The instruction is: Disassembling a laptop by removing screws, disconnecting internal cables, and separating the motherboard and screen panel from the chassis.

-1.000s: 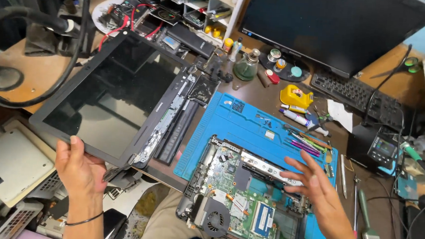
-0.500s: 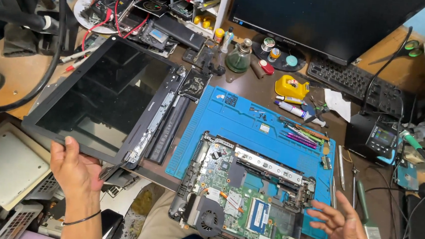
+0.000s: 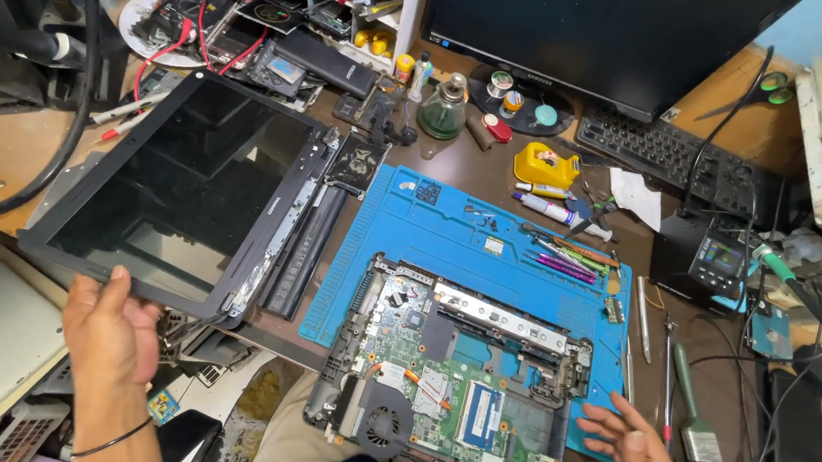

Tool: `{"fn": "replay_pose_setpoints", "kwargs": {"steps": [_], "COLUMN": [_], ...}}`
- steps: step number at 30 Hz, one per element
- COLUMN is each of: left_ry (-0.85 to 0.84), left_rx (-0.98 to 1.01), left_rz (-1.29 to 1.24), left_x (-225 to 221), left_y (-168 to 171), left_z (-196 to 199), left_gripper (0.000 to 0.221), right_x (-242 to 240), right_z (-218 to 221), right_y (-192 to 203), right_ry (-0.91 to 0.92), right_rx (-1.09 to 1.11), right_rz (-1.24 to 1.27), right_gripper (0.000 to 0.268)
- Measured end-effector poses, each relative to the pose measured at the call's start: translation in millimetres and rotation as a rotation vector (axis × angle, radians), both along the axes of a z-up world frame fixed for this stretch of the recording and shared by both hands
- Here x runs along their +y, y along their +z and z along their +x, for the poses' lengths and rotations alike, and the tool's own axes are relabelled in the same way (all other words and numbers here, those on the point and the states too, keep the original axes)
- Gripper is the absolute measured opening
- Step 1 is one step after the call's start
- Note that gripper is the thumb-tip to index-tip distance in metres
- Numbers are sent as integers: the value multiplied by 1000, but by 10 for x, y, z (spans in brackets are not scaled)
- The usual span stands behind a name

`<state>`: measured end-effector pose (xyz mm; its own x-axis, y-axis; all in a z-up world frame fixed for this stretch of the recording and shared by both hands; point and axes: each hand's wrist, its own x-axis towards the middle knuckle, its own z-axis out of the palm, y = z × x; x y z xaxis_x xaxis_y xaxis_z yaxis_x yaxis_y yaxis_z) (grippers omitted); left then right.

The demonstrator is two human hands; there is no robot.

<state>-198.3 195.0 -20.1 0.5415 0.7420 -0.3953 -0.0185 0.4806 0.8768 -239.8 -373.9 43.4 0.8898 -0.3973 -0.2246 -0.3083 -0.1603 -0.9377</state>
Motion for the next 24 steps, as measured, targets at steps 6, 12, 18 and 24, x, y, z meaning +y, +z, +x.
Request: {"fn": "replay_pose_setpoints", "kwargs": {"steps": [6,12,18,24], "left_ry": [-179,-173,-163,-436], "left_rx": [17,98,111,105], "left_rz": [422,645,659,711], "left_x": [114,78,119,354], "left_y": [-107,-76,-116,-184], "left_z": [-114,-119,-207,-403], "left_gripper": [50,53,74,42], "right_x": [54,130,59,-41], "right_z": [-61,-152,-158,-210], "right_y": [135,245,149,-19], "right_ry": [108,108,112,156], "right_rx": [133,80,47,-23], "right_rz": [-62,-199,-192,-243], "right_gripper": [60,54,54,50]}}
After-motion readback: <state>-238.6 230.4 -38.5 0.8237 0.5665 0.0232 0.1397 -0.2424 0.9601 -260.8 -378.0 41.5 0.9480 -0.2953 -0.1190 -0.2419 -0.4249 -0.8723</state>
